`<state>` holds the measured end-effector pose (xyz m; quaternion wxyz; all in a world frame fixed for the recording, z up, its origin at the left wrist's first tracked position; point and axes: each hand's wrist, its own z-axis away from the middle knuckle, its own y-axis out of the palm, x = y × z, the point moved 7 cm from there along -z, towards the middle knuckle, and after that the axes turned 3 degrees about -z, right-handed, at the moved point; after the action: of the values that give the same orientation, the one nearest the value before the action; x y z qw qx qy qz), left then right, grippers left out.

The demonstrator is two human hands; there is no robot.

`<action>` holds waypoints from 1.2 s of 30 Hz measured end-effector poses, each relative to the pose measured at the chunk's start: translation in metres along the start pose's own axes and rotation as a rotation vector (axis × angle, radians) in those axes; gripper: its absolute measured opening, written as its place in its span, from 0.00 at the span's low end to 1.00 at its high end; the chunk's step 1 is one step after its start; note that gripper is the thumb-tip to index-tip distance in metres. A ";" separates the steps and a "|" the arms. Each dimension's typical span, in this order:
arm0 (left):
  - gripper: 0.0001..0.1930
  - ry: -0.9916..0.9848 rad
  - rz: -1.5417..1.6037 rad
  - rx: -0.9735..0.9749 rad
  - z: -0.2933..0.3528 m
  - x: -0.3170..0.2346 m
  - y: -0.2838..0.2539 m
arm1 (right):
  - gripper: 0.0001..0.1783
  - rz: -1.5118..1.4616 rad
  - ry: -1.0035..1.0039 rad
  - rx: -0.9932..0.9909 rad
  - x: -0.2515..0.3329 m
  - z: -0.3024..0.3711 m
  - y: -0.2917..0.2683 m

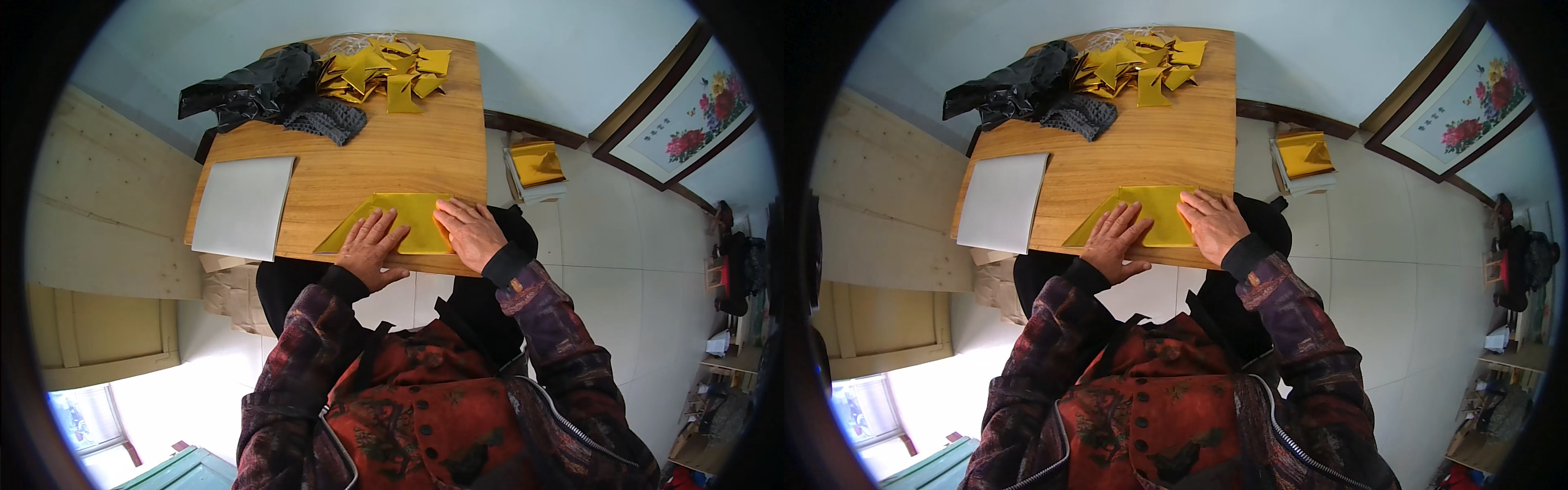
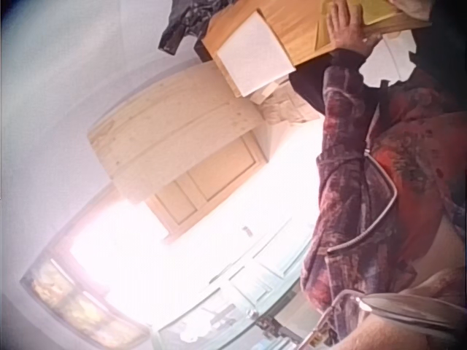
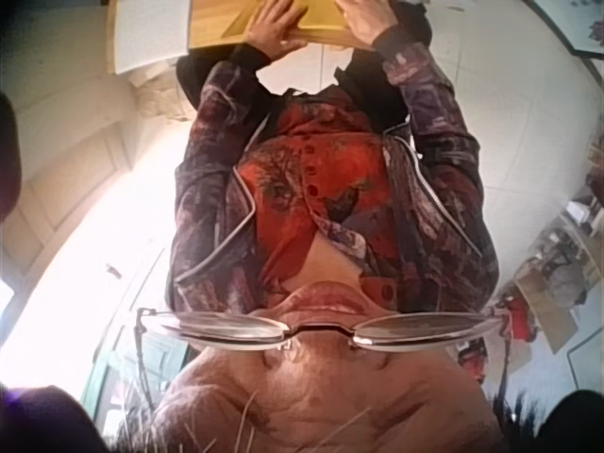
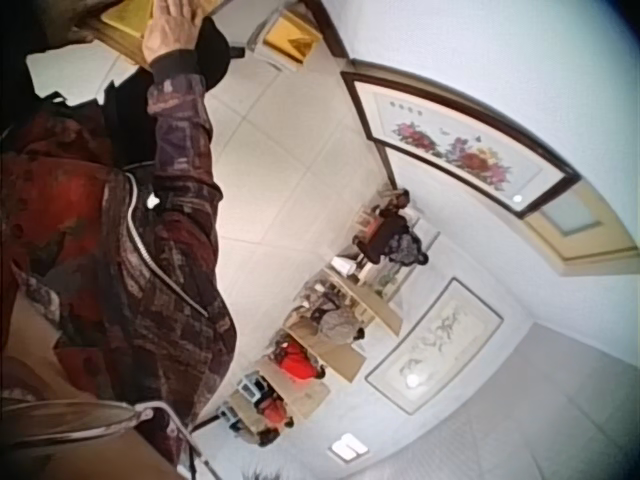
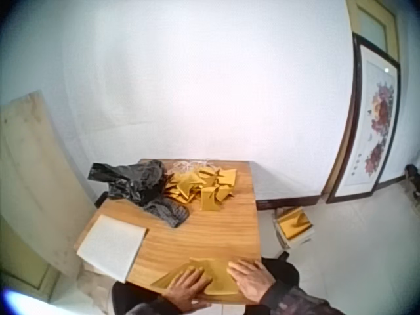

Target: The person folds a small yellow sheet of paper into a triangular packet on a wooden table, then sets it aside. They then take a larger white sheet, fold it in half, and fold the resulting yellow sheet into a rectangular packet.

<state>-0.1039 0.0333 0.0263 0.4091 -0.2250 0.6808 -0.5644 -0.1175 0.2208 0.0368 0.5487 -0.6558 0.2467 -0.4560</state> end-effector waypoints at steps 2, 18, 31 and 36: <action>0.44 0.006 0.028 0.003 0.000 0.000 -0.001 | 0.26 -0.082 -0.004 -0.044 -0.004 -0.001 -0.005; 0.41 -0.020 -0.052 -0.006 -0.004 -0.016 0.001 | 0.26 -0.103 -0.119 -0.278 -0.010 0.004 -0.019; 0.37 0.086 -0.003 -0.070 0.013 -0.011 -0.001 | 0.20 -0.080 -0.081 -0.262 0.009 0.028 -0.009; 0.29 0.153 -0.076 -0.244 0.019 -0.011 -0.001 | 0.22 -0.046 -0.064 -0.299 0.021 0.045 -0.005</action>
<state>-0.0822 0.0305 0.0302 0.3041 -0.2548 0.7644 -0.5082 -0.0703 0.2274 0.0494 0.4417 -0.7500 0.2790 -0.4056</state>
